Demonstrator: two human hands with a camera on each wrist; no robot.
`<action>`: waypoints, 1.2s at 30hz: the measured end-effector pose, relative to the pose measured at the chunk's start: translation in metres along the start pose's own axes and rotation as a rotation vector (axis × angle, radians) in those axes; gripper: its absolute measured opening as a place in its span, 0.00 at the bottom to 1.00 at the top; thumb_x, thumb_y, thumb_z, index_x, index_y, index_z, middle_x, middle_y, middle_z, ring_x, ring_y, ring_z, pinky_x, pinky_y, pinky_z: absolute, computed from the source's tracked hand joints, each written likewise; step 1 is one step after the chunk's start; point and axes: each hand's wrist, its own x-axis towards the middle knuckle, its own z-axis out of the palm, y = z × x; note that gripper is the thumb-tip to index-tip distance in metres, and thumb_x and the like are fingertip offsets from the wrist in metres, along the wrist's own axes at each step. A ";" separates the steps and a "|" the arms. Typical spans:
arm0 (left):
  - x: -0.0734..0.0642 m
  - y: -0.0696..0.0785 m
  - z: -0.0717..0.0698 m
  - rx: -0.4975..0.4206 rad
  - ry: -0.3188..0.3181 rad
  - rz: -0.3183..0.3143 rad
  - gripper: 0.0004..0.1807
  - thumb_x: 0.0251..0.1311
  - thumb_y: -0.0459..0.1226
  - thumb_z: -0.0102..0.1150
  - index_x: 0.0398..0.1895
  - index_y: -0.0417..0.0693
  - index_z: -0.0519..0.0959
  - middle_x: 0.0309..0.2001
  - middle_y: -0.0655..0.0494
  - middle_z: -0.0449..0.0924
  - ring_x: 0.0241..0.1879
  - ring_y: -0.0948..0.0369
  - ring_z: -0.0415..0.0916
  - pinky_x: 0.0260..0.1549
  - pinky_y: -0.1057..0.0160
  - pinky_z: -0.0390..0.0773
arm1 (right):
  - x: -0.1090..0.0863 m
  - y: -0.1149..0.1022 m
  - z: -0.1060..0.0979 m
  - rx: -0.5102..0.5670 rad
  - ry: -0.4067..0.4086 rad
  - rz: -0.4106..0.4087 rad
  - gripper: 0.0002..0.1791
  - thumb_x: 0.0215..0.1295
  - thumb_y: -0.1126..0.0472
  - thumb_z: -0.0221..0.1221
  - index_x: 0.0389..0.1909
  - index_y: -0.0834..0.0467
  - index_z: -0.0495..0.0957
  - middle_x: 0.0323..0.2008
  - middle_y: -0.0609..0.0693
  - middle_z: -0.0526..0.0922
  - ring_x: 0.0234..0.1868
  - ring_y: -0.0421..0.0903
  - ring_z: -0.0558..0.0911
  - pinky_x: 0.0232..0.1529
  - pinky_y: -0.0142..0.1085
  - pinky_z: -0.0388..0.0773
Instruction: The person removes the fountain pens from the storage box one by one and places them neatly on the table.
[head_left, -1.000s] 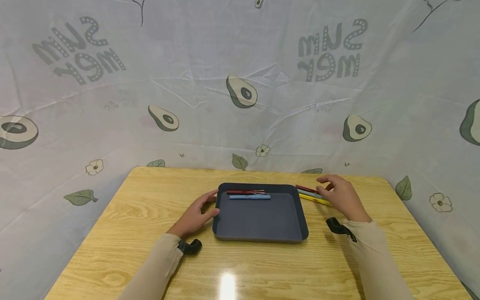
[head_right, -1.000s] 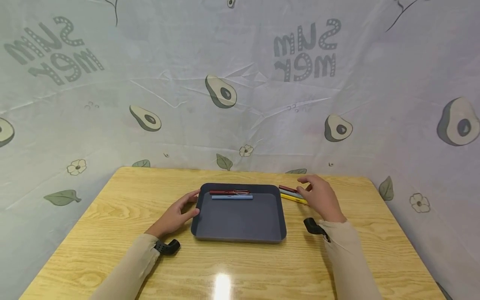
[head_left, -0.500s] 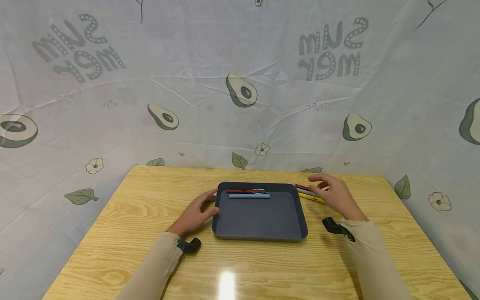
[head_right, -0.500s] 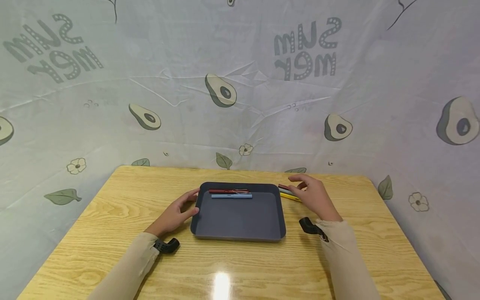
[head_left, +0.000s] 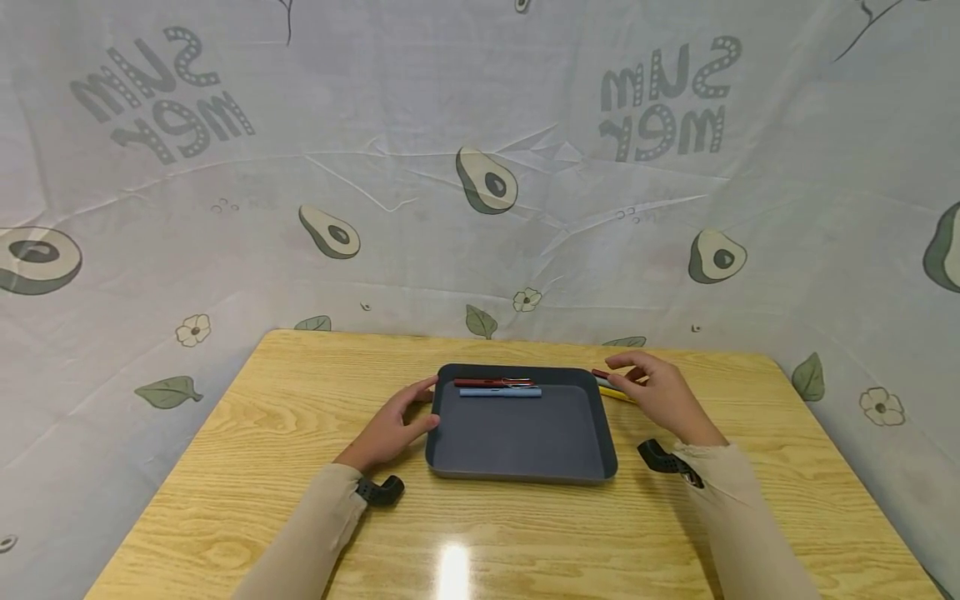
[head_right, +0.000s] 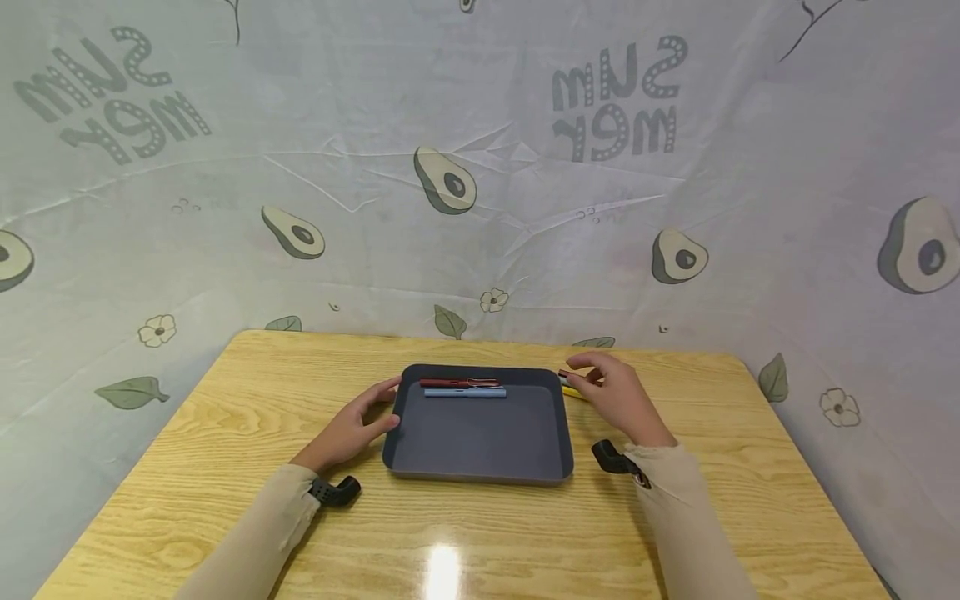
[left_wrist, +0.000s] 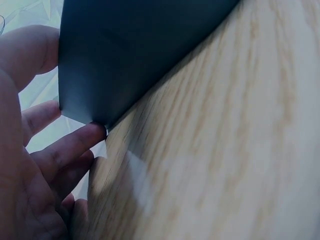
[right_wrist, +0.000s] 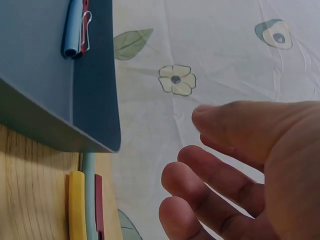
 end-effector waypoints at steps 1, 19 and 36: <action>0.000 0.000 0.000 0.002 0.001 0.001 0.38 0.72 0.47 0.63 0.82 0.59 0.60 0.71 0.48 0.71 0.73 0.49 0.65 0.70 0.38 0.62 | 0.000 0.000 0.001 0.002 0.000 -0.005 0.16 0.76 0.57 0.62 0.59 0.58 0.82 0.55 0.60 0.84 0.47 0.55 0.83 0.41 0.43 0.80; 0.000 -0.001 0.000 0.006 0.008 0.027 0.38 0.72 0.47 0.63 0.81 0.60 0.60 0.71 0.48 0.72 0.73 0.49 0.65 0.70 0.37 0.62 | -0.002 -0.007 0.013 0.011 -0.020 -0.047 0.16 0.74 0.56 0.63 0.58 0.59 0.83 0.52 0.56 0.85 0.45 0.50 0.83 0.44 0.45 0.80; -0.001 0.004 -0.003 0.010 -0.014 0.007 0.38 0.73 0.49 0.61 0.82 0.60 0.59 0.72 0.47 0.68 0.73 0.48 0.65 0.72 0.37 0.59 | -0.001 -0.016 0.019 -0.018 -0.033 -0.076 0.16 0.73 0.57 0.65 0.57 0.58 0.83 0.52 0.55 0.85 0.43 0.48 0.83 0.41 0.43 0.80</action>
